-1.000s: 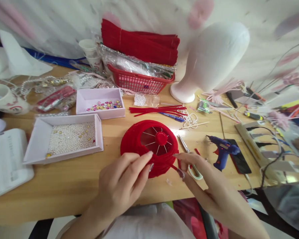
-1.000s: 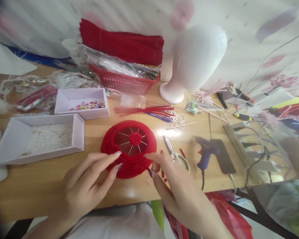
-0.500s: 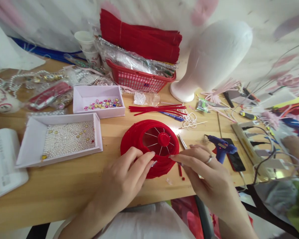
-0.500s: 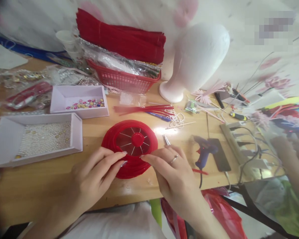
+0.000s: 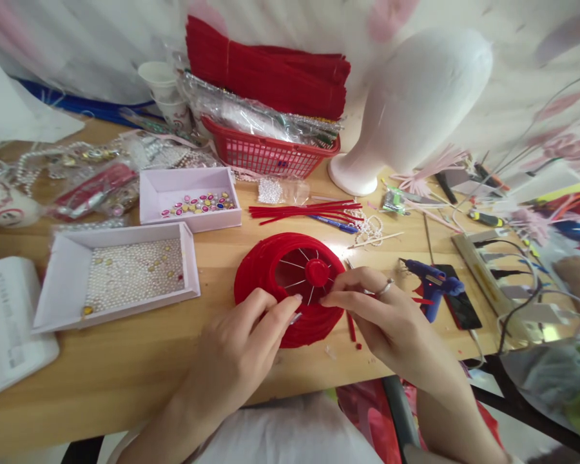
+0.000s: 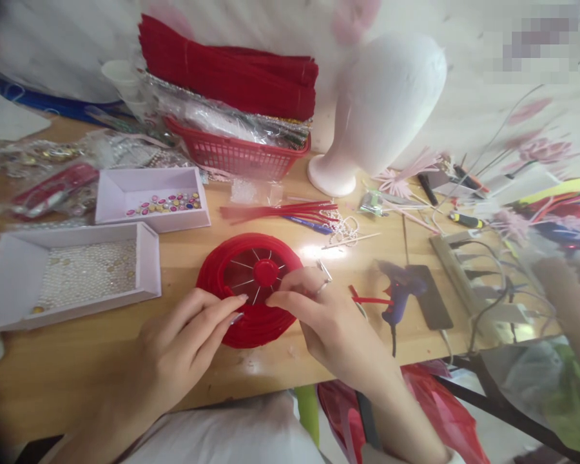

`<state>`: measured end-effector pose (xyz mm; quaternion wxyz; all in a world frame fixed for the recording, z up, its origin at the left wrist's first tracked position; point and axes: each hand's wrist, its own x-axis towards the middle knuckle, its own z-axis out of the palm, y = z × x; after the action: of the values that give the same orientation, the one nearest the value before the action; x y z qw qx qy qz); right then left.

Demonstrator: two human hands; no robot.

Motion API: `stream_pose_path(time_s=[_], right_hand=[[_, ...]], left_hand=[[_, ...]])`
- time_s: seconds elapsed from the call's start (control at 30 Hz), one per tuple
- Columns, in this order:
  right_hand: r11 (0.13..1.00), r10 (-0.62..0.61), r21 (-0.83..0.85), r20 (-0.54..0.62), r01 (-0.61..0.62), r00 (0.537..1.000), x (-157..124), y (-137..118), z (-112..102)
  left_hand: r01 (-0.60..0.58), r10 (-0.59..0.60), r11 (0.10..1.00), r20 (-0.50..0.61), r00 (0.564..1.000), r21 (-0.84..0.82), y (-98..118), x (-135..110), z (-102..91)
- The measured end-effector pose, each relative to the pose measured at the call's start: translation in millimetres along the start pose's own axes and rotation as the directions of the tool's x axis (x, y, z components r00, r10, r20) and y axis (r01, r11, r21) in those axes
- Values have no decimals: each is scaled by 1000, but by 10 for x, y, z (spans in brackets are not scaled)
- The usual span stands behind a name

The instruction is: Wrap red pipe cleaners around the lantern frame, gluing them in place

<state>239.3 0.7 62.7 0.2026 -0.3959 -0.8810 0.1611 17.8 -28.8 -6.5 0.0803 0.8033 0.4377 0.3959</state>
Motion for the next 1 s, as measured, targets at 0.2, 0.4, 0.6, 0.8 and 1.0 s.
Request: stream_pose_path(time_s=[0.2,0.4,0.6,0.8,1.0], right_hand=[[998,-58,-1,39,58,998,-14,32,20],[998,-59,-6,60,59,996,-20,36,46],[1000,-24,6,72,24,997,-36,1,52],[993,18,116,24,-21,1000,-127,42,102],[984,163,84,-114,-154,980,-257,-129,232]], left_hand=[[-25,25,1000,-27,999,2,-9,-8,-12],[-31,32,999,-26,999,11,-53,-22,-21],[-28,28,1000,-25,999,11,-76,-28,-31],[-36,36,999,-44,998,12,-49,-35,9],[-33,34,999,-24,999,23,-27,17,39]])
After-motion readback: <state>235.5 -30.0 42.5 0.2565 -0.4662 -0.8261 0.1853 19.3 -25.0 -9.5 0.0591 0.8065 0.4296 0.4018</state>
